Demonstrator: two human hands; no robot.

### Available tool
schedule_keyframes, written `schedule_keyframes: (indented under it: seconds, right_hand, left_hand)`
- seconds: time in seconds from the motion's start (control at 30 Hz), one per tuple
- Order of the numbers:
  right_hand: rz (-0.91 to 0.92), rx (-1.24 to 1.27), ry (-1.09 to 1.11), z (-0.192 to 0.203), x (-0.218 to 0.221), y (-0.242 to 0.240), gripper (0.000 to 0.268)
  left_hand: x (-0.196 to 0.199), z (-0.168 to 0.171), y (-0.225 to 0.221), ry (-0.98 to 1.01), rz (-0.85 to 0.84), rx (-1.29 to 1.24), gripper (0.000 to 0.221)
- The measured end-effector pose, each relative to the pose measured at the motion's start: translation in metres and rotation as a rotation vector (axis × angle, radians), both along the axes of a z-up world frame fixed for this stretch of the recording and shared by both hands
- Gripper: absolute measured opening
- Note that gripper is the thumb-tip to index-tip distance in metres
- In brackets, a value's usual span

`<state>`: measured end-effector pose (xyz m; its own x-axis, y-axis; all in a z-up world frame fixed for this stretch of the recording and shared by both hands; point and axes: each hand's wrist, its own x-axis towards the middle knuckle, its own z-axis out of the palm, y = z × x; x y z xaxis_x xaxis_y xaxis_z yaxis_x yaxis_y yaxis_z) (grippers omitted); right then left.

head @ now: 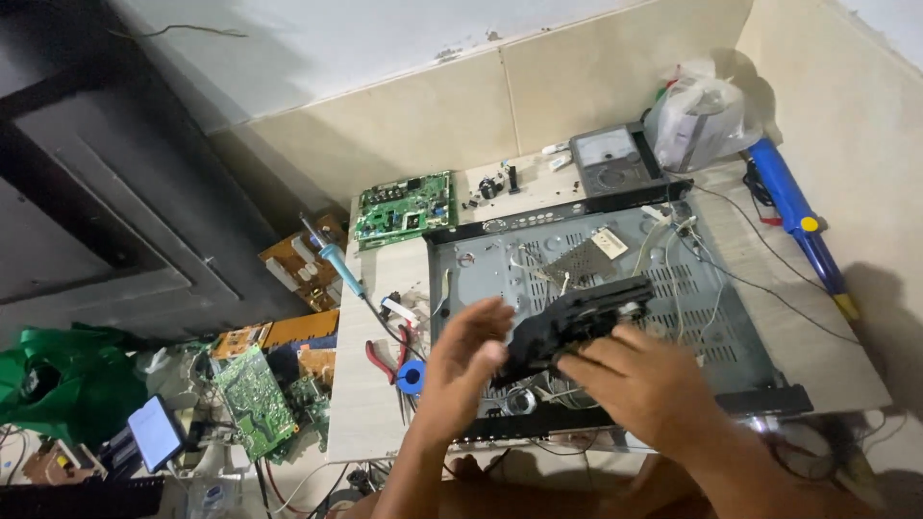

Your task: Removing a laser assembly from an electronic device by disconnecting various cables and wires.

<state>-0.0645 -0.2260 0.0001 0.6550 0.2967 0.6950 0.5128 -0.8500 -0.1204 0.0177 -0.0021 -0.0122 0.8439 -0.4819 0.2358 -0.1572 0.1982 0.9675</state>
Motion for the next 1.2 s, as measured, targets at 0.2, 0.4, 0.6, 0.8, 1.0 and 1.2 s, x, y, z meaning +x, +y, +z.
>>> schedule_keyframes:
  seconds: [0.2,0.4,0.6,0.8,1.0,1.2]
  right_hand:
    - [0.010,0.021,-0.004,0.019,-0.003,0.026,0.035]
    - [0.009,0.181,0.124,0.003,-0.006,0.028,0.064]
    - [-0.015,0.799,0.078,-0.016,-0.001,0.009,0.049]
    - [-0.339,1.081,0.695,0.008,0.000,0.007,0.047]
    - [-0.218,1.046,0.700,-0.014,0.004,0.013,0.047]
    - [-0.639,0.294,0.959,-0.003,0.003,-0.007,0.043]
  left_hand:
    - [-0.013,0.006,-0.008,-0.245,0.088,0.240,0.051]
    - [-0.002,-0.021,-0.007,-0.314,0.161,0.188,0.092]
    - [0.014,-0.056,0.004,0.160,0.412,0.009,0.028]
    - [0.014,-0.012,0.009,0.593,0.578,-0.443,0.060]
    - [0.006,-0.010,0.011,0.706,0.550,-0.173,0.070]
    - [0.012,-0.065,0.014,0.313,0.475,-0.046,0.049]
